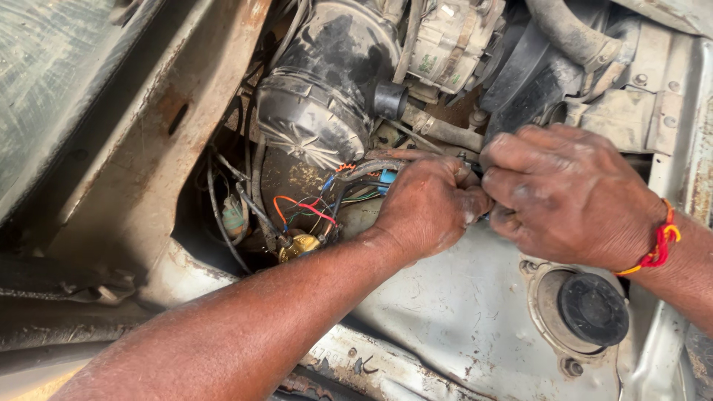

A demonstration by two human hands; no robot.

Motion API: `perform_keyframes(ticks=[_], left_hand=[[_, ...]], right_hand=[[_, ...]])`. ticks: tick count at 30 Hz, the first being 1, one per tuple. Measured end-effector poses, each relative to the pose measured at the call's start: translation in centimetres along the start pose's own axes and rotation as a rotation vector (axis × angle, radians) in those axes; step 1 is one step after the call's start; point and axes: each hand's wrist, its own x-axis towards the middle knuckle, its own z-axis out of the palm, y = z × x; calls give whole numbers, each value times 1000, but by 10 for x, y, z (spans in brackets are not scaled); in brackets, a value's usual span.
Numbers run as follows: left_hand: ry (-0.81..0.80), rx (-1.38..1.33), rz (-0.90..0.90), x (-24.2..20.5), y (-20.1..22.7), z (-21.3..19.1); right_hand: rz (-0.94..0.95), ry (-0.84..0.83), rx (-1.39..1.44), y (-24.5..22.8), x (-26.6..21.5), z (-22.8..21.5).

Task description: The person manipulates electrical wires and uses black electrical tape to secure and bundle them inside a vehicle's engine compartment. They handle several wire strands and a small plastic connector.

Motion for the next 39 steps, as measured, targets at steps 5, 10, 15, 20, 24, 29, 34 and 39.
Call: perform_keyframes(ticks=[5, 10, 15, 20, 24, 29, 34, 39], left_hand=[[-49, -61, -123, 4, -3, 0], [-52, -246, -172, 9, -1, -2], [-60, -396, -249, 5, 1, -1], [-87, -232, -285, 5, 9, -6], [-81, -220, -266, 6, 9, -9], [-112, -346, -250, 8, 2, -6], [-83, -94, -58, 8, 9, -16], [-43, 215, 115, 7, 27, -44]], right_hand=[[-16, 150, 196, -15, 5, -31], [274, 263, 444, 5, -17, -73], [493, 714, 1054, -18, -44, -36], [787, 782, 1299, -35, -57, -6], [786, 666, 1039, -28, -58, -5], [788, 622, 991, -26, -67, -8], [800, 704, 1112, -22, -70, -4], [808, 632, 1064, -14, -75, -3]])
